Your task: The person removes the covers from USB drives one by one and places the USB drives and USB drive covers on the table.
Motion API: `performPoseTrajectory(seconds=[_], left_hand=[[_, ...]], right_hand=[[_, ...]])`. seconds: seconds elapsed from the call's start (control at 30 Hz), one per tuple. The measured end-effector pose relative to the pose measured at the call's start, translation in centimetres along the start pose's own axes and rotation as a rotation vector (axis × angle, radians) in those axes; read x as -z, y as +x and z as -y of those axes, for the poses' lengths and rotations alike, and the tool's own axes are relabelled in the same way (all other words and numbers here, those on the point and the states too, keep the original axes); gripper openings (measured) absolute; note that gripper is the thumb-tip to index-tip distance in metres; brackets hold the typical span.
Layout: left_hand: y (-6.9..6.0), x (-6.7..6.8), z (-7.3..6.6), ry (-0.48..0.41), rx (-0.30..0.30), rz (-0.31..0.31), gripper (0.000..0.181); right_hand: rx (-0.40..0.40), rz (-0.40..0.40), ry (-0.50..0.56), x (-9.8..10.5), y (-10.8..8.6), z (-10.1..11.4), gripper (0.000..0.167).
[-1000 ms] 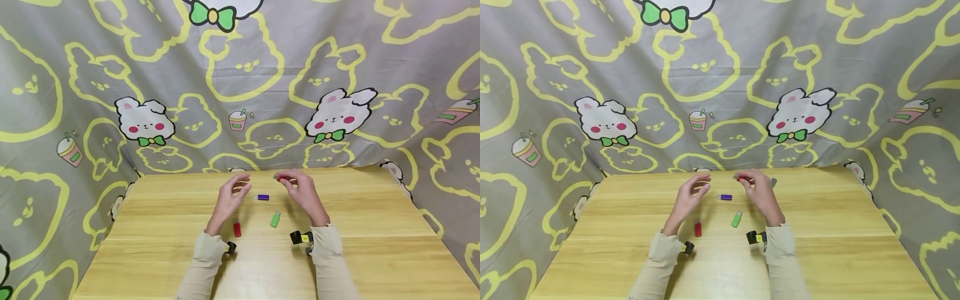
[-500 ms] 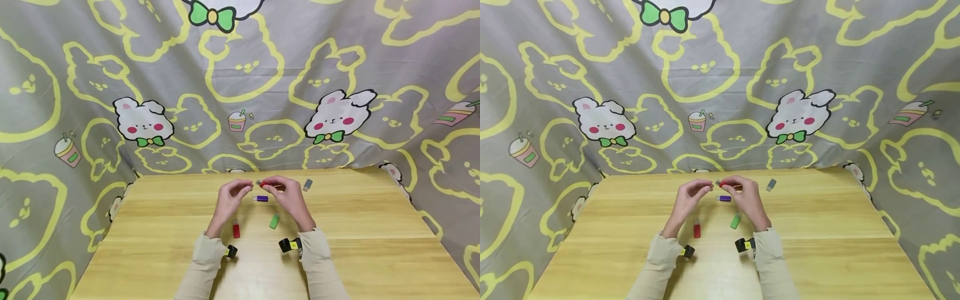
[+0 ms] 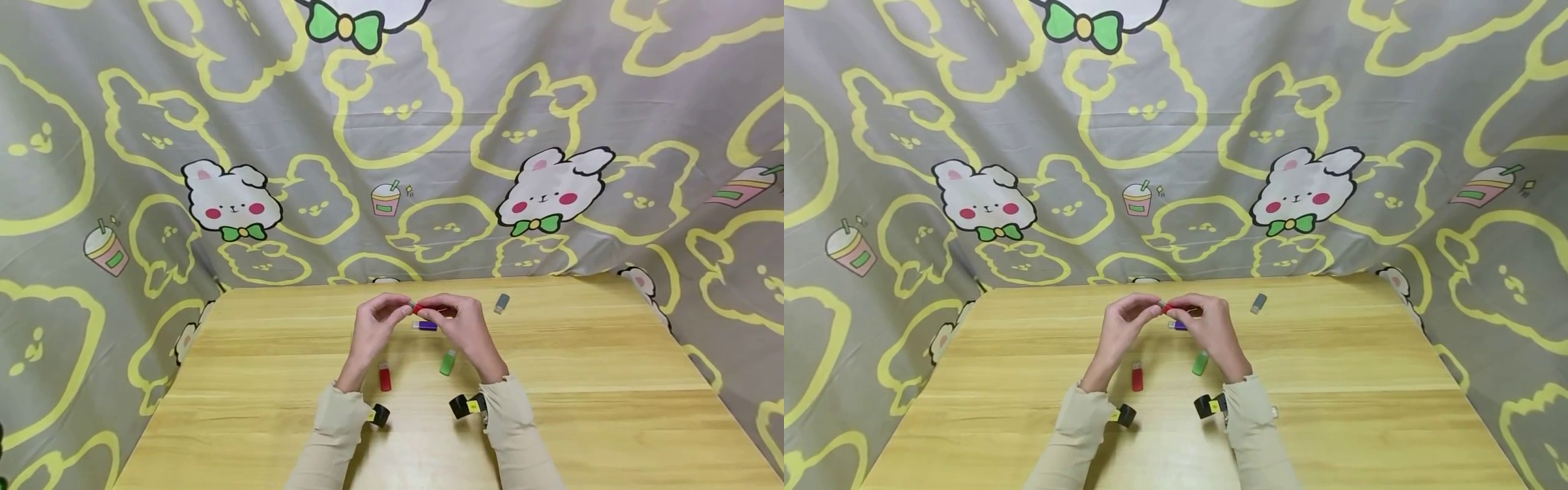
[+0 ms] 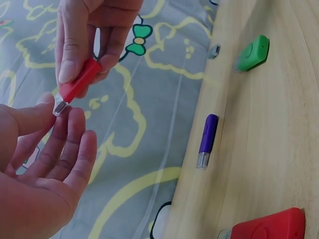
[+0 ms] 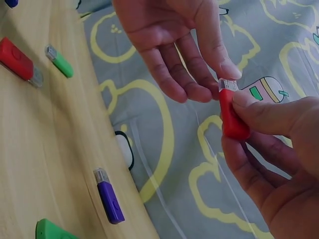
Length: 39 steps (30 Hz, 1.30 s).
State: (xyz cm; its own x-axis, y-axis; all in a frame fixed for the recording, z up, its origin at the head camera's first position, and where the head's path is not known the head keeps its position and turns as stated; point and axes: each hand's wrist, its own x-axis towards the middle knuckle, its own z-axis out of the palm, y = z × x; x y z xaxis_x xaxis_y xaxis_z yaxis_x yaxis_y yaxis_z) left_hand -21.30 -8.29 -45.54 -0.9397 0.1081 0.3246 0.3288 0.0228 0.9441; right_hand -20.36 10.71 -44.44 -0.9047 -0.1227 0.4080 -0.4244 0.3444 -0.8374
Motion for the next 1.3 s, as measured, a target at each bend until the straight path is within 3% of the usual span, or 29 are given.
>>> performPoseTrajectory(seconds=[0.27, 0.97, 1.3], left_hand=[[0.08, -0.07, -0.13, -0.035, 0.012, 0.000, 0.012], [0.03, 0.04, -0.53, -0.002, -0.006, -0.019, 0.009], [-0.15, -0.17, -0.65, -0.002, 0.037, -0.052, 0.009]], right_hand=[[0.010, 0.047, -0.005, -0.27, -0.07, 0.21, 0.010], [0.053, 0.091, -0.007, 0.13, 0.00, 0.48, 0.011], [0.006, 0.113, -0.022, 0.19, -0.12, 0.70, 0.009]])
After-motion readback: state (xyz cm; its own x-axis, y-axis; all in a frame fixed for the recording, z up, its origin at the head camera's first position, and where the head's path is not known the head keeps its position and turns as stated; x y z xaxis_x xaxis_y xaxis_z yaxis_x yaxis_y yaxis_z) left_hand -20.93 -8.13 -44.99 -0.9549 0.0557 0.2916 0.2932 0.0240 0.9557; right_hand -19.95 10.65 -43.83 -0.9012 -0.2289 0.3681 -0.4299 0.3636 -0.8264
